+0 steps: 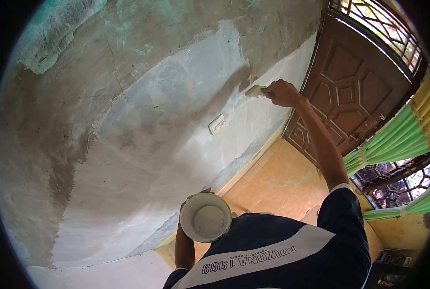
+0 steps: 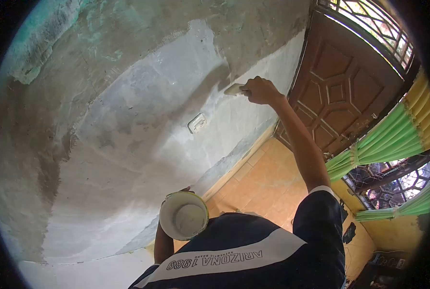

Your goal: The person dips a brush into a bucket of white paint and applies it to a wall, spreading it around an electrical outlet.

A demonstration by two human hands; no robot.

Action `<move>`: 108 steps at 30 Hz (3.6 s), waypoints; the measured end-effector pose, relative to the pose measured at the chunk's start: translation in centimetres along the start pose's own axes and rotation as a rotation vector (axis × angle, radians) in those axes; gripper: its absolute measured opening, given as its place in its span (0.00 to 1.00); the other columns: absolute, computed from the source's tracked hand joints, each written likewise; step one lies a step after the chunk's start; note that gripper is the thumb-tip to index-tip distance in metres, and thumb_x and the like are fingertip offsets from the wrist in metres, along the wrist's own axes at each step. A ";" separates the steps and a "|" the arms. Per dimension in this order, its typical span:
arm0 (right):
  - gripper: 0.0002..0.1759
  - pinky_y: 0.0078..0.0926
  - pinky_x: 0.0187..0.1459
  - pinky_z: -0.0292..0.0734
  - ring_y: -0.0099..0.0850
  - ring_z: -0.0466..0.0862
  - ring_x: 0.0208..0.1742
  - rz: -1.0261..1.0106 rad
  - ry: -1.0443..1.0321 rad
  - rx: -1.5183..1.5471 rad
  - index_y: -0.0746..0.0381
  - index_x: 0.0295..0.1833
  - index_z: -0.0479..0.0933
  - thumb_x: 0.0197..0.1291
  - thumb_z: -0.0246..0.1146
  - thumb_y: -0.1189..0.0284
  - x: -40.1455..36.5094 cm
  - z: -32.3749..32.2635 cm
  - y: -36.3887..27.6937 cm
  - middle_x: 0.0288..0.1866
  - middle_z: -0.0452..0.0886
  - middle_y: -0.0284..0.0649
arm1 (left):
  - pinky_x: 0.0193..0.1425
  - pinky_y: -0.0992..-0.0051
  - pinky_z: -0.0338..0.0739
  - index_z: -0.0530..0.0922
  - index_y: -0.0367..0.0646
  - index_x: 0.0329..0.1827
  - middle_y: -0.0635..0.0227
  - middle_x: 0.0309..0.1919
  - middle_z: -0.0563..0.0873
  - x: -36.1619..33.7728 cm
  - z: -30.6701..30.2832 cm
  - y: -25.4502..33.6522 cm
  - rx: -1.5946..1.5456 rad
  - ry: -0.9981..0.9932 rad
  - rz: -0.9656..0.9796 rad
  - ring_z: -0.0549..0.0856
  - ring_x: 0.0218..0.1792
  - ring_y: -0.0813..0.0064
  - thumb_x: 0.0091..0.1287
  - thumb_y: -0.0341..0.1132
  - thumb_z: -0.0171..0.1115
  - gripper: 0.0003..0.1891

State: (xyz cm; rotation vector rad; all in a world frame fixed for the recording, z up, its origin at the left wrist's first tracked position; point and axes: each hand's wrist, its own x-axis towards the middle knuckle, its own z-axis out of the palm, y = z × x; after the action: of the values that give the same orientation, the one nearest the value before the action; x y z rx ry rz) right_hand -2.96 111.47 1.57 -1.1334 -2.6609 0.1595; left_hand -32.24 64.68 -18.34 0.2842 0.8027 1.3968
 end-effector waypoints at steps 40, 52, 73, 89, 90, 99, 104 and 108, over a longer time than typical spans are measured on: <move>0.26 0.44 0.45 0.84 0.48 0.88 0.36 -0.254 0.755 0.058 0.50 0.74 0.88 0.72 0.70 0.76 4.4 -13.1 -2.8 0.42 0.90 0.52 | 0.65 0.66 0.91 0.81 0.39 0.81 0.61 0.65 0.93 -0.7 2.6 1.1 0.238 0.033 0.006 0.93 0.57 0.70 0.88 0.38 0.59 0.24; 0.23 0.47 0.51 0.86 0.53 0.92 0.40 -0.243 0.146 -0.061 0.59 0.69 0.90 0.71 0.69 0.79 2.4 -8.4 -1.5 0.45 0.92 0.58 | 0.66 0.60 0.91 0.83 0.30 0.75 0.54 0.72 0.89 0.0 0.3 0.1 0.175 0.022 0.050 0.94 0.59 0.63 0.84 0.33 0.60 0.22; 0.23 0.45 0.49 0.85 0.52 0.91 0.38 -0.263 0.214 -0.021 0.63 0.71 0.88 0.72 0.68 0.82 3.4 -11.9 -1.4 0.44 0.90 0.61 | 0.69 0.63 0.89 0.76 0.37 0.85 0.58 0.69 0.90 0.8 -1.9 -0.7 0.337 0.006 0.060 0.92 0.62 0.66 0.89 0.44 0.54 0.29; 0.22 0.44 0.46 0.84 0.45 0.91 0.35 -0.321 0.578 0.037 0.59 0.71 0.89 0.74 0.69 0.80 4.3 -13.1 -3.3 0.43 0.92 0.57 | 0.70 0.61 0.88 0.75 0.36 0.86 0.57 0.69 0.90 -0.3 0.5 0.6 0.298 0.020 0.052 0.92 0.63 0.64 0.88 0.48 0.54 0.32; 0.22 0.44 0.46 0.84 0.45 0.91 0.35 -0.305 0.488 0.013 0.60 0.70 0.89 0.74 0.69 0.80 4.1 -13.0 -3.0 0.42 0.91 0.57 | 0.70 0.61 0.89 0.75 0.36 0.85 0.57 0.69 0.90 -0.2 0.7 0.6 0.358 0.051 0.066 0.92 0.63 0.65 0.87 0.47 0.55 0.31; 0.23 0.45 0.45 0.84 0.49 0.91 0.38 -0.323 0.631 0.009 0.60 0.70 0.89 0.72 0.70 0.81 3.4 -14.7 -4.5 0.41 0.90 0.58 | 0.69 0.64 0.89 0.79 0.36 0.82 0.58 0.66 0.92 0.3 -0.1 0.3 0.262 0.032 0.071 0.93 0.60 0.67 0.87 0.41 0.59 0.27; 0.24 0.46 0.46 0.85 0.51 0.92 0.39 -0.372 0.597 0.014 0.60 0.71 0.89 0.71 0.69 0.81 4.2 -11.7 -3.5 0.40 0.90 0.58 | 0.68 0.64 0.89 0.79 0.35 0.82 0.59 0.66 0.92 0.0 0.0 0.1 0.300 0.061 0.106 0.93 0.59 0.67 0.88 0.40 0.58 0.26; 0.24 0.45 0.51 0.87 0.51 0.94 0.41 -0.280 0.409 -0.004 0.60 0.69 0.90 0.69 0.68 0.82 3.4 -8.7 -1.8 0.43 0.92 0.58 | 0.67 0.65 0.90 0.80 0.37 0.82 0.60 0.66 0.92 -0.5 2.2 1.3 0.215 0.060 0.026 0.93 0.59 0.69 0.88 0.37 0.57 0.24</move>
State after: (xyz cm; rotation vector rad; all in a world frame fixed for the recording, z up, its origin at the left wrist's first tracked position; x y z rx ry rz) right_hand -4.20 112.72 10.94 -0.6907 -2.4121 -0.1178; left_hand -31.81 65.05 -15.80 0.4214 1.0042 1.3494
